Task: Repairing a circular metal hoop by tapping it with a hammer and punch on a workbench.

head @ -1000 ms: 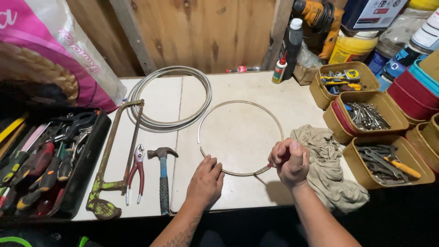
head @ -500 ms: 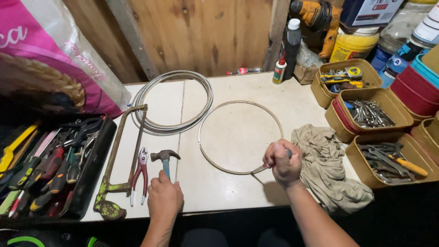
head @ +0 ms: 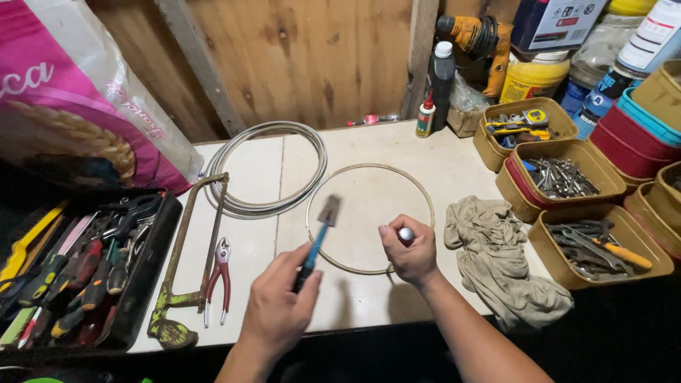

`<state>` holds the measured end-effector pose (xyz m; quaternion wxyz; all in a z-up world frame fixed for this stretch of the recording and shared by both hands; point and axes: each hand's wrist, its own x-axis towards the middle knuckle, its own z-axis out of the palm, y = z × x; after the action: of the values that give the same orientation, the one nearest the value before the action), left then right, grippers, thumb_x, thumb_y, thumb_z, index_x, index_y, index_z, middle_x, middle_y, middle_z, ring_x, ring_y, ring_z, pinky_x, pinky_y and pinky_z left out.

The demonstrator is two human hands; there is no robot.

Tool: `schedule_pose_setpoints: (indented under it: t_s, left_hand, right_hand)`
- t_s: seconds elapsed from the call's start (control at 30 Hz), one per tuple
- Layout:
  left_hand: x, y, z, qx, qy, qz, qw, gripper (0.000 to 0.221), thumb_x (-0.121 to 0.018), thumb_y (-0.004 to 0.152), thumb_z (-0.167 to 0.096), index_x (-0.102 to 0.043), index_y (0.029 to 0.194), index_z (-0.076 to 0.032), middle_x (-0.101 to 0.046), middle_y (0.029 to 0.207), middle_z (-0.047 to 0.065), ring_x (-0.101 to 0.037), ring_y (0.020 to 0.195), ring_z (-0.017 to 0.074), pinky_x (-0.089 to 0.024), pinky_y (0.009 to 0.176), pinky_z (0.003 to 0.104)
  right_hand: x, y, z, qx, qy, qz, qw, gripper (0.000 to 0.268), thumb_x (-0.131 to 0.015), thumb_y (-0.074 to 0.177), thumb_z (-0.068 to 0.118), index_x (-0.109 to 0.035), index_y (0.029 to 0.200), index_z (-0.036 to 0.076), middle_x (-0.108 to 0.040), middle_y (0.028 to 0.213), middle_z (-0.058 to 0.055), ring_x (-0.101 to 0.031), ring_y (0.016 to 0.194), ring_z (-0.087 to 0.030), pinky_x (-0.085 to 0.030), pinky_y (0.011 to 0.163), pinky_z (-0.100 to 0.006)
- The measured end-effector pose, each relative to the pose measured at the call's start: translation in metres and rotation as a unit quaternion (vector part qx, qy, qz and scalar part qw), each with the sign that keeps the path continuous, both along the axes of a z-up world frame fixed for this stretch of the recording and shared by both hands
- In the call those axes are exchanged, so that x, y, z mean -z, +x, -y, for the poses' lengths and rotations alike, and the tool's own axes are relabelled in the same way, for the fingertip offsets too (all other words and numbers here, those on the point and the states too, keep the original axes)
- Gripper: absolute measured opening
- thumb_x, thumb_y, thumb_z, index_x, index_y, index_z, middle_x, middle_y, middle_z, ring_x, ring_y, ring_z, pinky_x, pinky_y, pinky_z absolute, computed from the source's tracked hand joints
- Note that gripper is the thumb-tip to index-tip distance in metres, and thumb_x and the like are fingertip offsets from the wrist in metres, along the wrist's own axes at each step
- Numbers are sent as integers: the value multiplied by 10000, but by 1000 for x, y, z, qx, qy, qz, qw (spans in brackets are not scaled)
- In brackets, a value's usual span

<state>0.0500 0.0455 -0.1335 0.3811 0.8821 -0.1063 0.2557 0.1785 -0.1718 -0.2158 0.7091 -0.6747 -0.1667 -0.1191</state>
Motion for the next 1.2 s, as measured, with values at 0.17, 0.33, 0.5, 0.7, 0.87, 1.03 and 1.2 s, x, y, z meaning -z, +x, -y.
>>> schedule_pose_setpoints:
  t_s: [0.17, 0.33, 0.5, 0.7, 0.87, 1.03, 1.2]
  left_hand:
    - [-90, -19, 42, 91, 113, 127, 981, 435, -605, 999, -94, -516, 1408, 22, -704, 1152, 182, -712, 899, 301, -580, 768, 397]
    - [-96, -23, 57, 88, 126, 213, 965, 432, -580, 1034, -29, -456, 1430, 93, -679, 1074, 215, -685, 838, 319, -589, 709, 393]
    - [-75, -17, 52, 50, 262, -111, 957, 557, -537, 922, -177, -513, 1475, -112, -609, 907, 167, -653, 623, 485, -493, 488, 660]
    - [-119, -29, 63, 65, 122, 264, 955, 340, -591, 1011, -11, -540, 1312, 139, -696, 1065, 276, -738, 879, 349, -625, 719, 401]
    - [-49, -9, 51, 35, 201, -27, 979, 560, -568, 936, -193, -511, 1485, -97, -600, 937, 128, -619, 592, 437, -484, 491, 607]
    - [15, 6, 22, -54, 141, 52, 987, 454, -620, 936, -152, -591, 1385, -88, -658, 896, 100, -657, 683, 338, -560, 615, 494]
    - [92, 24, -22, -214, 196, -270, 918, 567, -510, 940, -257, -438, 1502, -260, -573, 991, 132, -661, 824, 410, -544, 759, 614]
  right_hand:
    - [4, 2, -2, 14, -23, -7, 1000, 319, -680, 922, 260, -529, 671, 133, -454, 495, 55, -373, 444, -22, -266, 392, -227]
    - [-1, 3, -1, 47, -53, -1, 997, 275, -656, 856, 87, -512, 632, 153, -414, 516, 79, -367, 461, -28, -297, 416, -234]
    - [5, 8, -1, 49, -90, -40, 994, 431, -699, 898, 185, -398, 590, 190, -410, 530, 64, -380, 500, -74, -313, 451, -290]
    - [11, 14, -4, 51, -49, -29, 997, 455, -709, 864, 134, -382, 554, 200, -367, 500, 98, -349, 470, -41, -261, 410, -267]
    - [23, 23, 1, -4, -31, 17, 999, 318, -687, 918, 334, -571, 714, 119, -525, 612, 33, -449, 550, -70, -361, 473, -263]
    - [0, 4, -3, 19, -50, -24, 998, 344, -713, 921, 171, -507, 648, 135, -492, 472, 34, -423, 402, -30, -310, 375, -215]
    - [1, 2, 3, -96, 109, -36, 989, 509, -466, 1010, 491, -583, 802, 41, -505, 539, -83, -444, 451, -127, -314, 408, -238]
